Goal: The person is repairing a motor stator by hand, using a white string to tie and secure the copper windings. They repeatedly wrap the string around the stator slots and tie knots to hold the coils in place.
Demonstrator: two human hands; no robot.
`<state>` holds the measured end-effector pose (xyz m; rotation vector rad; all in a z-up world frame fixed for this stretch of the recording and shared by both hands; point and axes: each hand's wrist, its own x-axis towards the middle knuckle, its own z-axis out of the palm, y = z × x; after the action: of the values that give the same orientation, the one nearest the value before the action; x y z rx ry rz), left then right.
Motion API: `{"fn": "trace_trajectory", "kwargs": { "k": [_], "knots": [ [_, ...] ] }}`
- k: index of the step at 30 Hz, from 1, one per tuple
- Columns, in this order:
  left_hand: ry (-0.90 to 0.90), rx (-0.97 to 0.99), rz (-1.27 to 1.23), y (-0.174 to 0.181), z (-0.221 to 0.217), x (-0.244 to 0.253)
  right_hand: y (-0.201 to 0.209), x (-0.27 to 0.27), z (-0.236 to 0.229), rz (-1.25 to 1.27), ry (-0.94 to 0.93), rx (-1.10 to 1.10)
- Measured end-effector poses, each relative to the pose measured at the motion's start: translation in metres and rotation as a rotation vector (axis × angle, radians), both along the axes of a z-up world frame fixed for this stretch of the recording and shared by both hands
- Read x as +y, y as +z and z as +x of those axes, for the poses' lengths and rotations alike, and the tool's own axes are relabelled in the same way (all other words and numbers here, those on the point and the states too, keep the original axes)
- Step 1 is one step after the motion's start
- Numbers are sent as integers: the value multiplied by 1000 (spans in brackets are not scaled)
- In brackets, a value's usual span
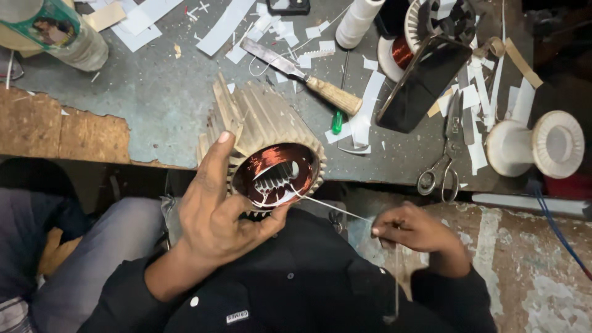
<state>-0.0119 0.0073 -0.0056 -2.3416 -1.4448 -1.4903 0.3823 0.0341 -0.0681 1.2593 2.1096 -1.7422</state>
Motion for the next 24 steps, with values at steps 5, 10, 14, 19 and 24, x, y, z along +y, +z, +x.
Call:
{"fn": "trace_trajectory", "kwargs": {
  "k": [5,10,14,19,24],
  "knots": [
    [2,21,29,-1,1,-3,22,-7,-28,422,78,216],
    [25,27,20,-1,2,-2,11,-6,-111,882,-240,347],
    [9,17,14,1,0,0,-12,-4,-142,775,-260,333],
    [25,22,16,0,1,-1,7,-7,-133,581,-311,410],
    [31,43,20,1,-1,1,71,-7,-109,797,-181,718]
  ]
}}
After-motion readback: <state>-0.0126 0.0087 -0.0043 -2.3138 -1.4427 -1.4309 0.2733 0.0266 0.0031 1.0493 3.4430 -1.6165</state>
